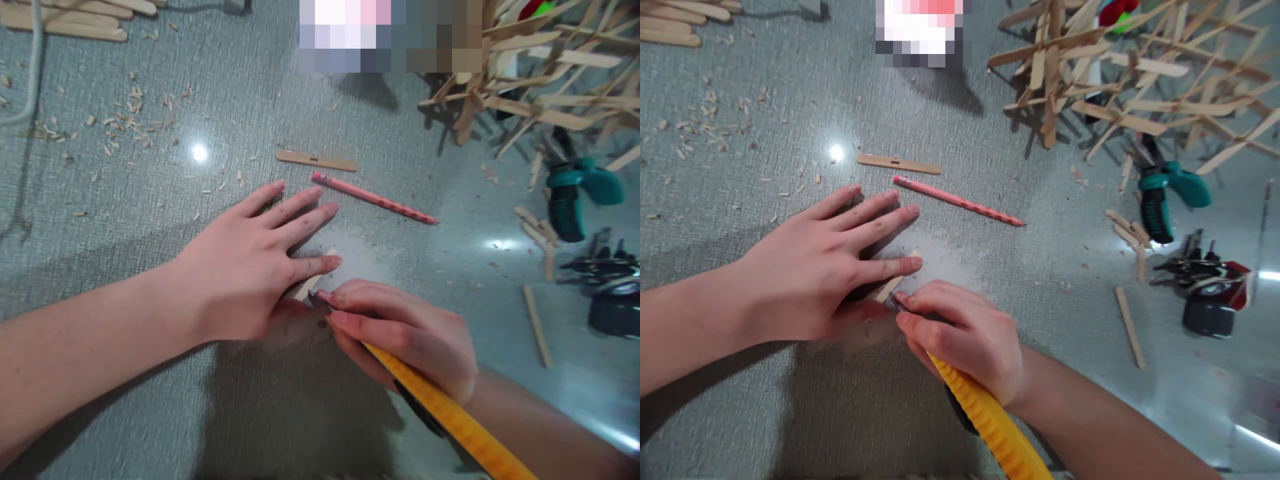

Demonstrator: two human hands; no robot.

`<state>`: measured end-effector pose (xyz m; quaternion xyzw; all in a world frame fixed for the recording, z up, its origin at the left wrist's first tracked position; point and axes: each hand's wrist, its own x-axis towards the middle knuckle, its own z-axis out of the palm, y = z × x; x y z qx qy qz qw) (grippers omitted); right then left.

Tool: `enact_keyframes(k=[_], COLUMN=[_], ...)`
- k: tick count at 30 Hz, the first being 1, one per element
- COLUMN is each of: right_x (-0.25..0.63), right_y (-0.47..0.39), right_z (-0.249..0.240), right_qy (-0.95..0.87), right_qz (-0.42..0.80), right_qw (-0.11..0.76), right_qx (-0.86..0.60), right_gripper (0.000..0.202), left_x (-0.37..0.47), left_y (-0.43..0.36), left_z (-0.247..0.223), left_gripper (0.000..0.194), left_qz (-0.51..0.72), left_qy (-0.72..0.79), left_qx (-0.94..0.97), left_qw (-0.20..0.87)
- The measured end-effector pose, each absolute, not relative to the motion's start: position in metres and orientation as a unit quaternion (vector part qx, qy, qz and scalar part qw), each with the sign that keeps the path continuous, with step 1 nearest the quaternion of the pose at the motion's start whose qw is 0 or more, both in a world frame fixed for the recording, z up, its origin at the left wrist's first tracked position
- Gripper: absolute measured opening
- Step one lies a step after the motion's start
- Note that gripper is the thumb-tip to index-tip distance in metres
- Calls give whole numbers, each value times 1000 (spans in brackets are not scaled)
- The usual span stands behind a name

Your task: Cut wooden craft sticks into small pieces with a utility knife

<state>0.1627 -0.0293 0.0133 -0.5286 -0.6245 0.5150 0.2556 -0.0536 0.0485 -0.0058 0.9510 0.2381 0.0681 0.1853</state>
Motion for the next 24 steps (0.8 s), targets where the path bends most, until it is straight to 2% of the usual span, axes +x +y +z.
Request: enact_keyframes(k=[5,9,24], right_x=[169,175,175], right_y=[-30,-27,-29], right_z=[5,5,5], right_qy=[-717,-783,-797], right_qz=[415,331,318], right_qw=[311,327,303], right_qx=[-465,-413,-414], right_gripper=[16,34,41], left_x=[-53,-53,-53], left_y=[49,48,49], left_z=[-5,-4,-4], left_gripper=[52,51,52], left_qz=[78,81,78], left_qy=[235,238,232], left_qx=[951,949,949], left_qw=[184,192,198])
